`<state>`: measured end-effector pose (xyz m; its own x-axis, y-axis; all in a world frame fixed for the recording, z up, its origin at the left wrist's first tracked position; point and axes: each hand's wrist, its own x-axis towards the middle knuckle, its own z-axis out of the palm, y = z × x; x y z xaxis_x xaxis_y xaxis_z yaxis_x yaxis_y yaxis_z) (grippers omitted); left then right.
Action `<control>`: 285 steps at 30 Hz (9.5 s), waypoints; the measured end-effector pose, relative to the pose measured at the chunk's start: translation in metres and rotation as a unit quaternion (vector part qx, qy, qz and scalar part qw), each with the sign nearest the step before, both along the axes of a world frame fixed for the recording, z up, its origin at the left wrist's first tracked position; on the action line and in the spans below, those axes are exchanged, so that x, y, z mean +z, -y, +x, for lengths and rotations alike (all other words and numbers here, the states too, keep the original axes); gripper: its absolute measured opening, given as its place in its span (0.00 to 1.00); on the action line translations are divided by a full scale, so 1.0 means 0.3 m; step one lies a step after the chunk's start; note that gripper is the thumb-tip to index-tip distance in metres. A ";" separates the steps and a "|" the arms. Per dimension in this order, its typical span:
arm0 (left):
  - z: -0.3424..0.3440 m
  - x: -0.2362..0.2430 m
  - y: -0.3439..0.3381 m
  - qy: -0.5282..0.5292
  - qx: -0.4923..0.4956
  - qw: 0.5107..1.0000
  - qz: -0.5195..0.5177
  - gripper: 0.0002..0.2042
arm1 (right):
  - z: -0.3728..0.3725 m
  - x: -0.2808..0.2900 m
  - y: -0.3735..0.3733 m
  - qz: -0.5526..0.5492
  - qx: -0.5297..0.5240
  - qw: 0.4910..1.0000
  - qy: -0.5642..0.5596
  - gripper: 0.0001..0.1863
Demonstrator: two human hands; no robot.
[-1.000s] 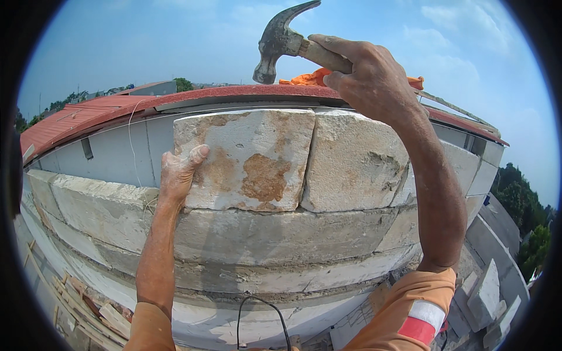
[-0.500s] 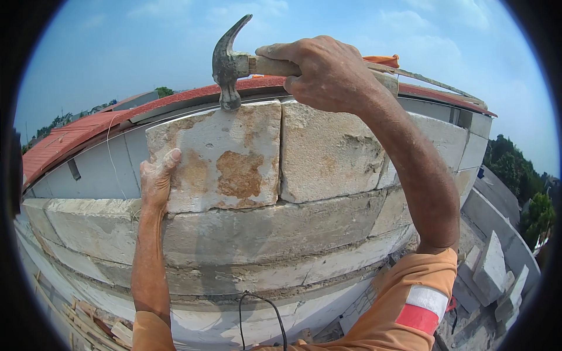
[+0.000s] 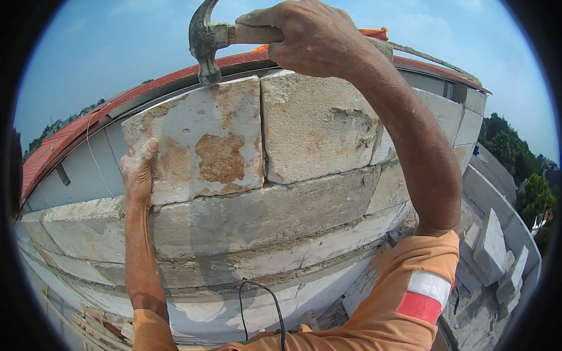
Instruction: The person applies mortar to a lightweight concrete block and positions it onto the top layer of a wall. They use a trowel to spread mortar, tap the block into place with a hammer, and use the trowel to fill gaps between blocks.
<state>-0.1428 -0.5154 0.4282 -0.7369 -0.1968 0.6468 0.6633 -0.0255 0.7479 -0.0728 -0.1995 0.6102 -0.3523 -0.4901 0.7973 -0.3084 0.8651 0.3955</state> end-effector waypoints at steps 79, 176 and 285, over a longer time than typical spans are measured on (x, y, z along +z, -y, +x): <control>0.332 -0.940 -1.139 0.082 -0.264 0.911 -0.304 0.35 | 0.962 -1.751 -0.983 -0.795 -0.166 0.576 0.092 0.17; 0.965 -1.375 -0.157 0.440 0.137 0.782 0.419 0.08 | 0.091 -1.593 -0.071 0.235 0.237 0.843 0.423 0.21; 0.990 -0.867 -0.356 0.191 0.319 0.851 0.371 0.26 | 0.103 -1.452 0.315 0.220 0.333 0.885 0.241 0.25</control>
<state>0.1540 -0.4087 0.1681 -0.4556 -0.8853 -0.0935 0.4311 -0.3113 0.8469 -0.0417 -0.2940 0.1745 -0.1148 -0.9425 0.3140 -0.9164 0.2225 0.3327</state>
